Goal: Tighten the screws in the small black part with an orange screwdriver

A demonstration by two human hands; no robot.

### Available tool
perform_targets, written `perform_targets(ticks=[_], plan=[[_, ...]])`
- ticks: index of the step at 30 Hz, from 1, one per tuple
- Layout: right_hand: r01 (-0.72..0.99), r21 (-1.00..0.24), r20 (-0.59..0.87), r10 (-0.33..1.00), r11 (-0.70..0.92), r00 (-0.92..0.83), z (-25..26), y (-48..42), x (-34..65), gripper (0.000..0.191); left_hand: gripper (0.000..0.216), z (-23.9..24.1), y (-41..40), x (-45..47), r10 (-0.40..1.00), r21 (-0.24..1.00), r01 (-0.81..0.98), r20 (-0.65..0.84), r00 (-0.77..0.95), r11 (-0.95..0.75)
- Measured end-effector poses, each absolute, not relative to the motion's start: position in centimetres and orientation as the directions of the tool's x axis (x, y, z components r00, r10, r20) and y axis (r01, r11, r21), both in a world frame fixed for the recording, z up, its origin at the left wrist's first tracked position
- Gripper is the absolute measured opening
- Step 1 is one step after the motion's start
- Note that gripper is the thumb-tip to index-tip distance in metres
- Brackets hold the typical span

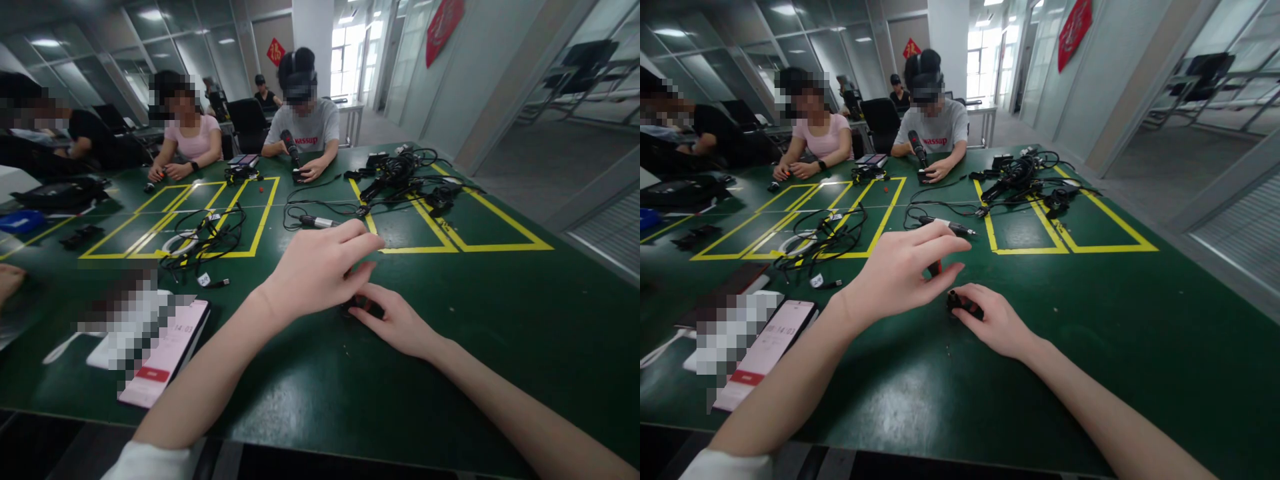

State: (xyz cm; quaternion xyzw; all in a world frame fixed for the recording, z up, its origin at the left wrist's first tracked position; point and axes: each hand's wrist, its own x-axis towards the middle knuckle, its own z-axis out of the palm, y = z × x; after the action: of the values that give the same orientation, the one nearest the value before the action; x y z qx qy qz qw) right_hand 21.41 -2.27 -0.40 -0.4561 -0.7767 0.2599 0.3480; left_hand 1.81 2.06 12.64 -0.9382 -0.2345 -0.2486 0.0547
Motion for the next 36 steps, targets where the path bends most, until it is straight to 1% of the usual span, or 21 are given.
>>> perform_targets(ticks=[2,3,5,7,10,12,14,16,19,22,25,29,31,36], plan=[[0.525,-0.719,0.312,0.886,0.455,-0.342,-0.4,-2.26,21.39,0.012,0.024,12.56,2.17,1.89,0.375,0.006,0.432,0.506,0.777,-0.902],[0.525,-0.72,0.31,0.887,0.454,-0.343,-0.38,-2.26,21.39,0.012,0.027,12.51,2.2,1.91,0.366,0.009,0.42,0.508,0.78,-0.907],[0.526,-0.726,0.293,0.891,0.443,-0.346,-0.31,-2.28,21.39,0.015,0.035,12.38,2.24,1.95,0.376,0.029,0.422,0.51,0.773,-0.906],[0.527,-0.732,0.276,0.896,0.431,-0.348,-0.28,-2.3,21.4,0.019,0.038,12.22,2.28,1.98,0.405,0.051,0.444,0.514,0.756,-0.895],[0.524,-0.73,0.285,0.893,0.437,-0.348,-0.42,-2.3,21.44,0.019,0.029,12.06,2.43,2.04,0.425,0.07,0.46,0.523,0.739,-0.885],[0.52,-0.722,0.308,0.885,0.457,-0.35,-0.56,-2.27,21.47,0.017,0.023,12.06,2.54,2.07,0.412,0.074,0.444,0.532,0.74,-0.893],[0.517,-0.714,0.323,0.877,0.473,-0.356,-0.63,-2.24,21.49,0.014,0.022,12.08,2.62,2.06,0.387,0.072,0.415,0.535,0.751,-0.907],[0.516,-0.713,0.321,0.876,0.474,-0.361,-0.63,-2.23,21.49,0.012,0.028,12.05,2.67,2.05,0.375,0.079,0.396,0.528,0.762,-0.915],[0.515,-0.723,0.306,0.882,0.461,-0.359,-0.55,-2.24,21.47,0.013,0.035,11.86,2.72,2.05,0.406,0.102,0.417,0.518,0.753,-0.903],[0.52,-0.724,0.3,0.886,0.453,-0.354,-0.51,-2.25,21.46,0.015,0.033,11.7,2.79,2.07,0.422,0.105,0.434,0.516,0.745,-0.895],[0.515,-0.723,0.312,0.883,0.46,-0.352,-0.49,-2.24,21.49,0.013,0.032,11.74,2.85,2.05,0.386,0.097,0.399,0.531,0.754,-0.912],[0.497,-0.729,0.324,0.877,0.47,-0.355,-0.39,-2.26,21.54,0.013,0.042,11.91,2.84,1.97,0.364,0.155,0.333,0.517,0.775,-0.93],[0.495,-0.731,0.324,0.877,0.471,-0.356,-0.37,-2.27,21.56,0.014,0.044,11.96,2.8,1.94,0.378,0.167,0.341,0.498,0.781,-0.925],[0.502,-0.735,0.308,0.885,0.455,-0.351,-0.46,-2.27,21.57,0.016,0.043,12.11,2.74,1.87,0.415,0.149,0.395,0.485,0.77,-0.907]])
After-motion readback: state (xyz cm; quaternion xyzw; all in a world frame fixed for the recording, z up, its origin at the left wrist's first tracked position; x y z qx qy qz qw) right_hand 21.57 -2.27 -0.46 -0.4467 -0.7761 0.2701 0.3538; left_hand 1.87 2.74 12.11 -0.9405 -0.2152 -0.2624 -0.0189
